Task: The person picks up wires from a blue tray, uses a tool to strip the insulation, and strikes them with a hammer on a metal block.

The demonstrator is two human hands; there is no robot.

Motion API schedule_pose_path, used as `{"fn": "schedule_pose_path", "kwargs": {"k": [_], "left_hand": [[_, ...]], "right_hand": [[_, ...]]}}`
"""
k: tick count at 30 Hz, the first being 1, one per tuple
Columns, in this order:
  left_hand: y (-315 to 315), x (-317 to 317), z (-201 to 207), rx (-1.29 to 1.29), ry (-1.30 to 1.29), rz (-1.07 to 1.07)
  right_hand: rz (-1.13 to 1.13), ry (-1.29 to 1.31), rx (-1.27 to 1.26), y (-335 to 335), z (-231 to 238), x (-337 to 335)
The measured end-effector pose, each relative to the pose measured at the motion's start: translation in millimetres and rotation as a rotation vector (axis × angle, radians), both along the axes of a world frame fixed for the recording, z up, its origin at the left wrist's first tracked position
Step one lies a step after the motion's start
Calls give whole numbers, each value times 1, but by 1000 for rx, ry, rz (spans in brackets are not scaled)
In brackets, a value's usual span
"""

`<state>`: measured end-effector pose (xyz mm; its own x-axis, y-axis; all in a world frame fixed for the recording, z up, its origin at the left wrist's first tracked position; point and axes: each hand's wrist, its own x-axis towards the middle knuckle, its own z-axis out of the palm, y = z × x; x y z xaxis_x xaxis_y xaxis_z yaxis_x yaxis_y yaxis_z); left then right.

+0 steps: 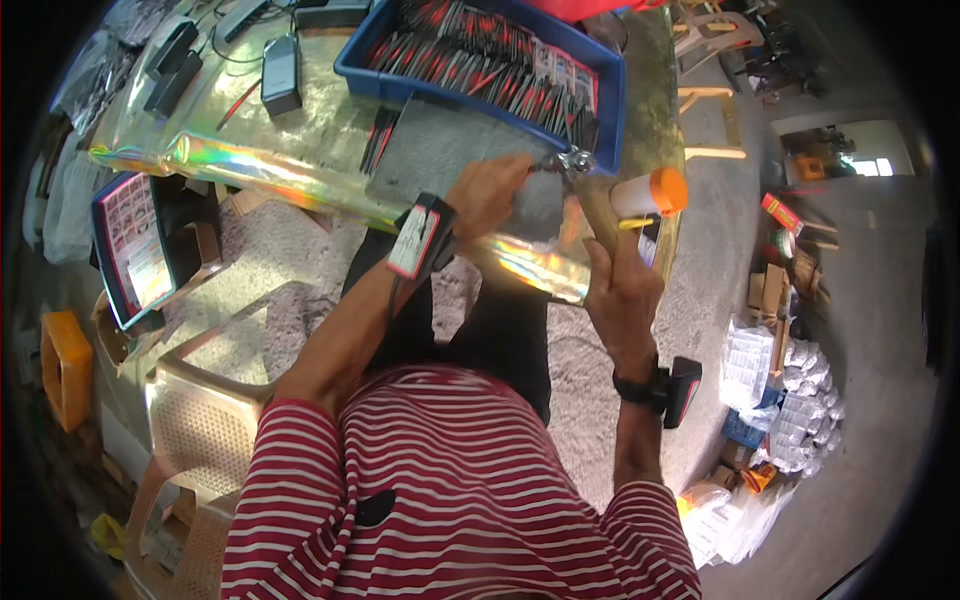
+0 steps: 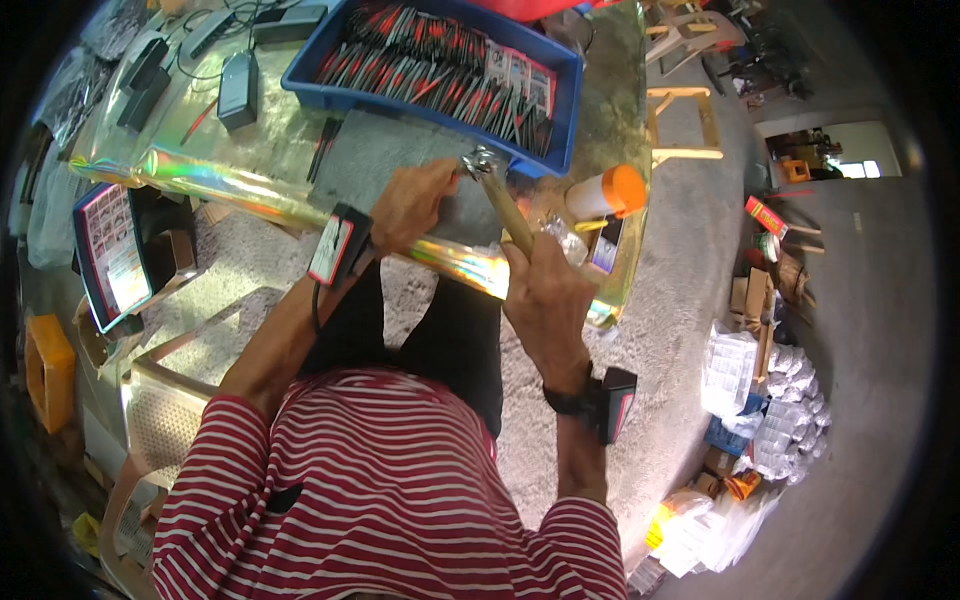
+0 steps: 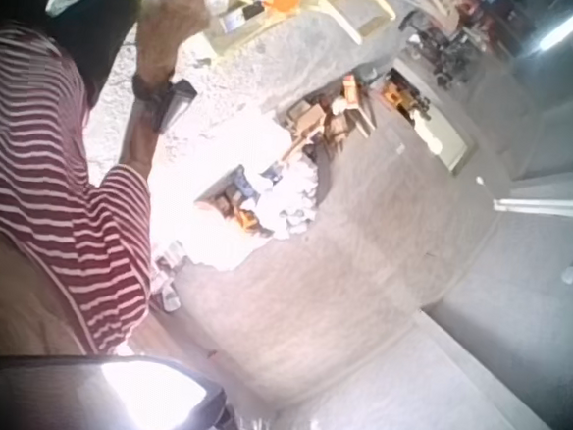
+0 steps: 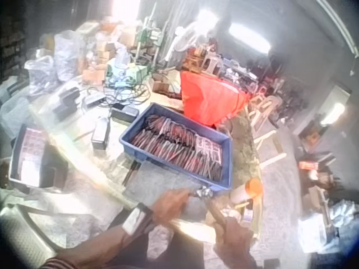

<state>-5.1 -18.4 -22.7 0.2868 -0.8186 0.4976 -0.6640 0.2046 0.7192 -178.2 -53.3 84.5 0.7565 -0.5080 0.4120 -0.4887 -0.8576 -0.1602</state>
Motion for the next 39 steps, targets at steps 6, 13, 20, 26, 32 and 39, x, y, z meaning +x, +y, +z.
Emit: {"fn": "schedule_pose_path", "kwargs": {"k": [6, 13, 20, 26, 32, 39], "left_hand": [[4, 2, -1, -52, -35, 14], [3, -2, 6, 27, -41, 61], [-8, 24, 27, -46, 223, 223], [-32, 106, 31, 108, 16, 396], [-52, 160, -2, 408, -299, 550], [-75, 173, -23, 510, -279, 463]], "right_hand": [[-103, -401, 586, 8, -10, -1], [-240, -670, 1493, 7, -71, 10], [-340, -711, 1712, 8, -97, 18], [-253, -429, 1537, 4, -90, 14], [-209, -182, 1329, -3, -99, 12], [-127, -21, 1091, -19, -98, 3]]}}
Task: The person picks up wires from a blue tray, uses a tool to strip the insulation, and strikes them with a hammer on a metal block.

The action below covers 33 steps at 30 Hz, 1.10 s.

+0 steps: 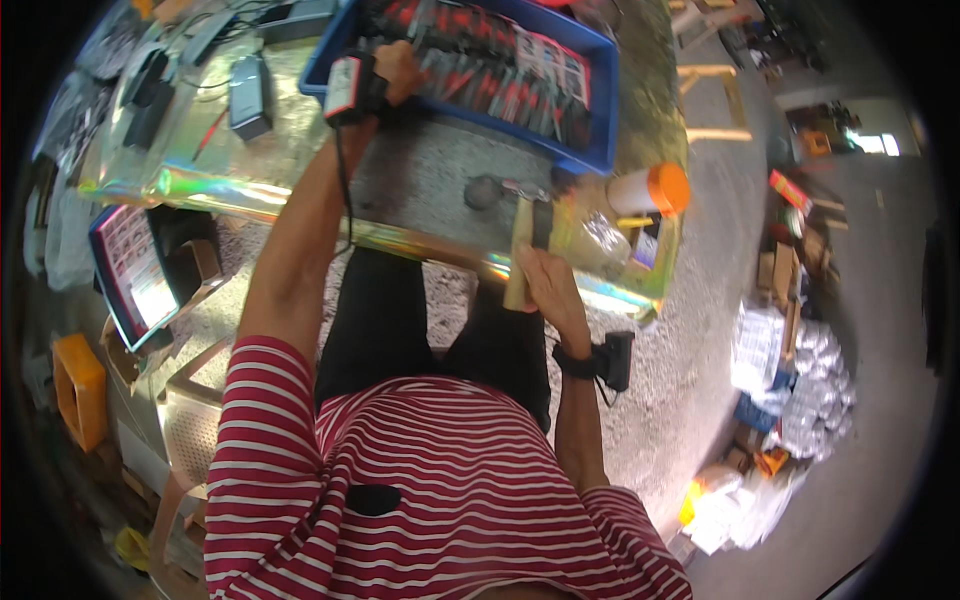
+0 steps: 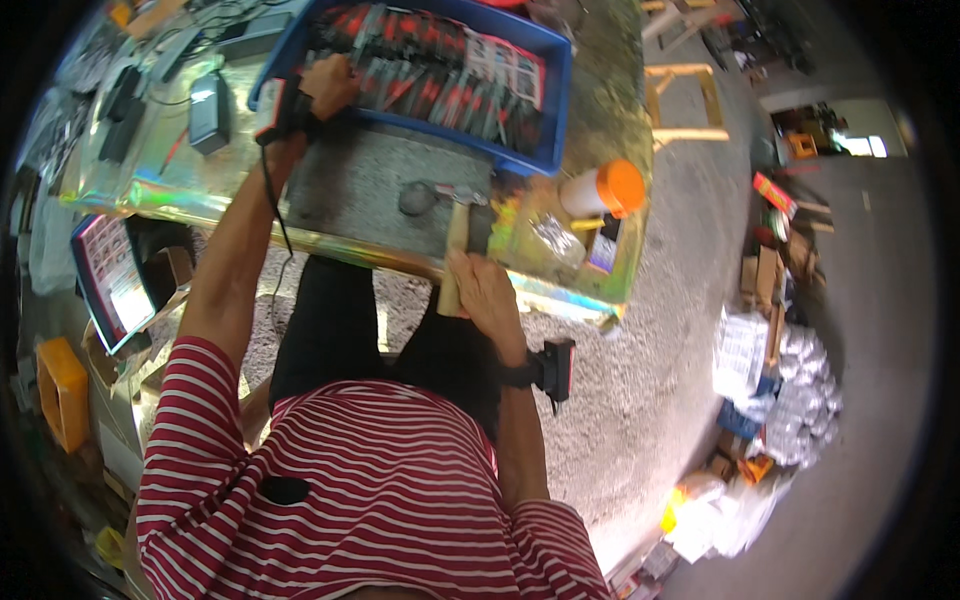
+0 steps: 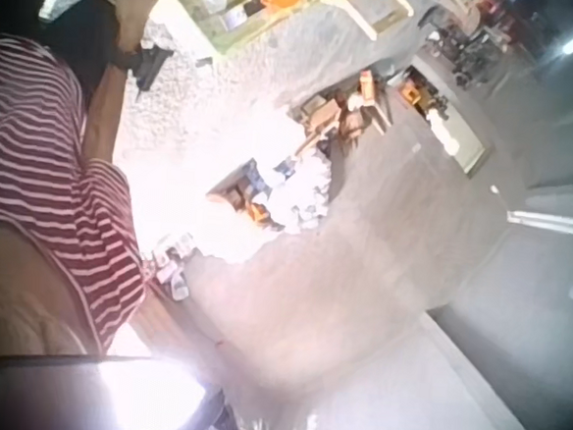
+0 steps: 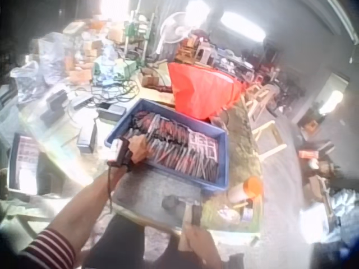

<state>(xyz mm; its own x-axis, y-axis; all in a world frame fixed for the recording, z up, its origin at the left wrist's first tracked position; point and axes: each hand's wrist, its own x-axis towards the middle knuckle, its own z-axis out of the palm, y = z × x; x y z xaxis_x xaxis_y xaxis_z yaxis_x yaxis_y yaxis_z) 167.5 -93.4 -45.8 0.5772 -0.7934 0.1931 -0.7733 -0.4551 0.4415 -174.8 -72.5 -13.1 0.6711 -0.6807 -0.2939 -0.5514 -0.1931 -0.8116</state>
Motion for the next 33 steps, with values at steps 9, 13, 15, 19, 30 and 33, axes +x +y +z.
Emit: {"fn": "schedule_pose_path", "kwargs": {"k": [9, 13, 15, 19, 30, 33], "left_hand": [[11, -2, 5, -51, -62, -56], [11, 5, -12, -61, -192, -31], [18, -2, -3, -101, -198, -29], [59, -33, 16, -760, 85, 81], [153, -66, -28, -780, 422, 370], [154, -69, -30, -586, 299, 362]], "right_hand": [[-403, -169, -45, -55, -24, -22], [-364, -127, -703, -80, -53, -22], [-414, -95, -634, -87, -60, -19], [-349, -45, -788, -91, -71, -23], [4, -25, -956, -121, -90, -41], [5, 150, -889, -113, -68, -30]]}}
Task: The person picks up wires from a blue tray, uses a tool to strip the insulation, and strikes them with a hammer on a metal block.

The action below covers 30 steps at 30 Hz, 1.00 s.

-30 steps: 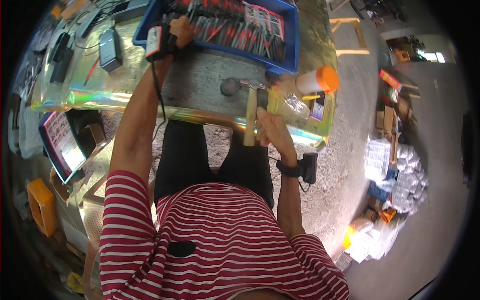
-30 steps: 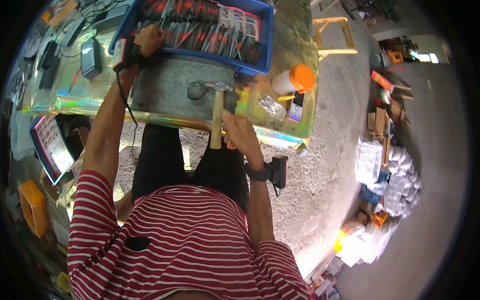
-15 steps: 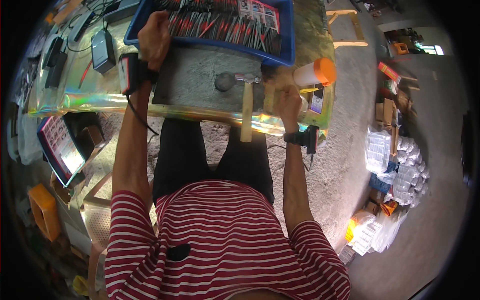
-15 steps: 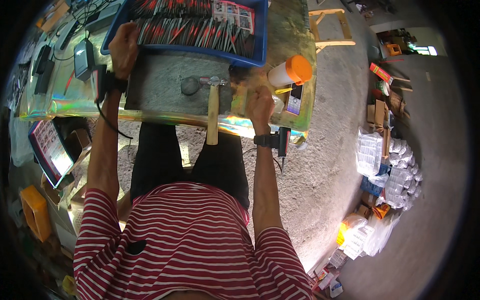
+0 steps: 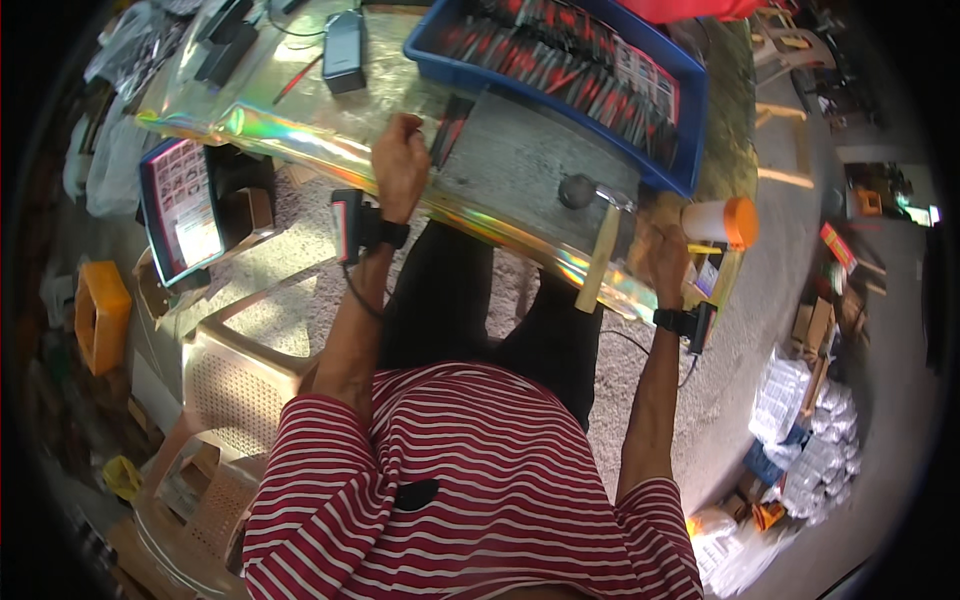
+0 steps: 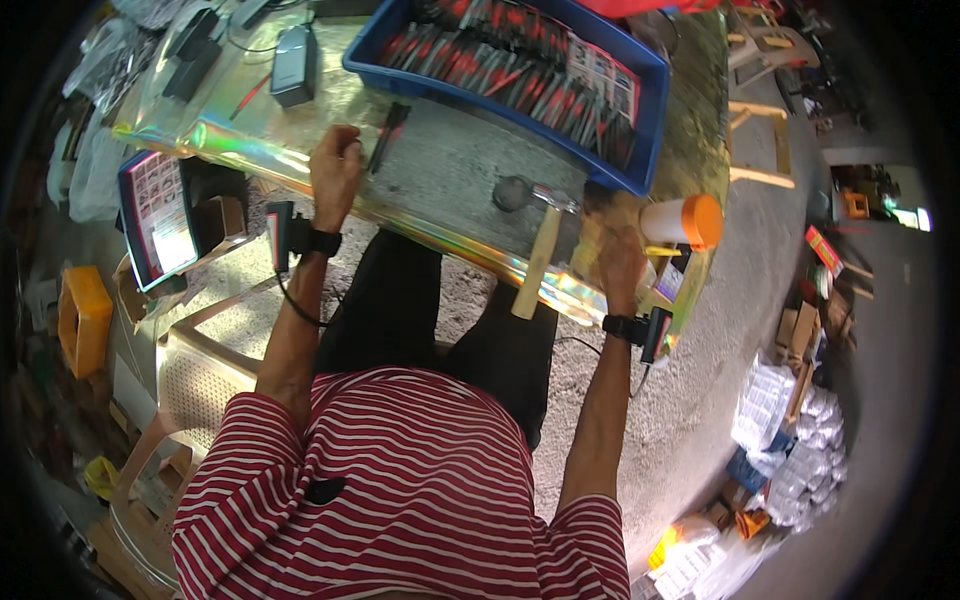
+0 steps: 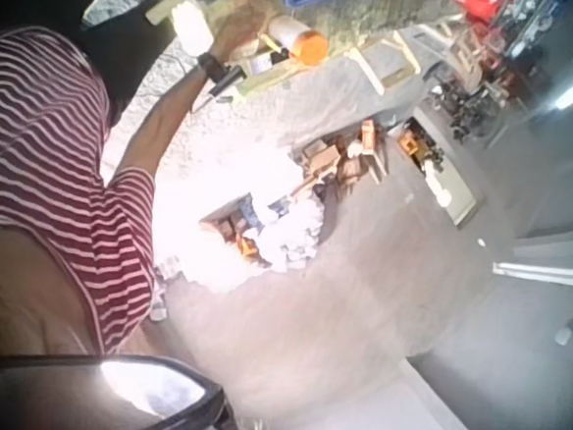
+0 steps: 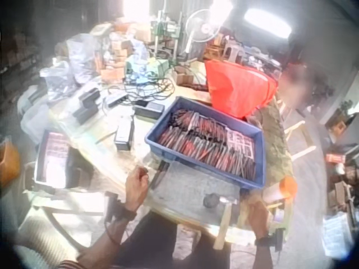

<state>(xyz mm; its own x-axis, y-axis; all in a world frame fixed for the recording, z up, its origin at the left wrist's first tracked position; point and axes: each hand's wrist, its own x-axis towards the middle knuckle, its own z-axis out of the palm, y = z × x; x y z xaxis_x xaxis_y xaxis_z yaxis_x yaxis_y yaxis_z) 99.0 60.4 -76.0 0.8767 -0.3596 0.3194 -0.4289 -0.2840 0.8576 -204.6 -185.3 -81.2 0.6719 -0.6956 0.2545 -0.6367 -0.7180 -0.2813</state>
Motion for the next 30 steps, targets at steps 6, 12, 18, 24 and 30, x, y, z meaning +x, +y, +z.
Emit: {"fn": "schedule_pose_path", "kwargs": {"k": [6, 12, 18, 24, 30], "left_hand": [[-7, 1, -5, 183, -35, -10], [-9, 5, -9, 318, -173, -51], [-12, 6, 13, 479, -127, -122], [-21, 29, -27, 712, -252, -103], [-26, 32, -41, 453, -329, -55]], "right_hand": [[-73, 106, -21, -12, -5, 8], [-77, -43, 68, -19, -13, 5], [-79, -106, 110, -21, -17, 2], [-88, -362, 215, -22, -33, 1], [-47, -306, 277, -30, -49, -6]]}}
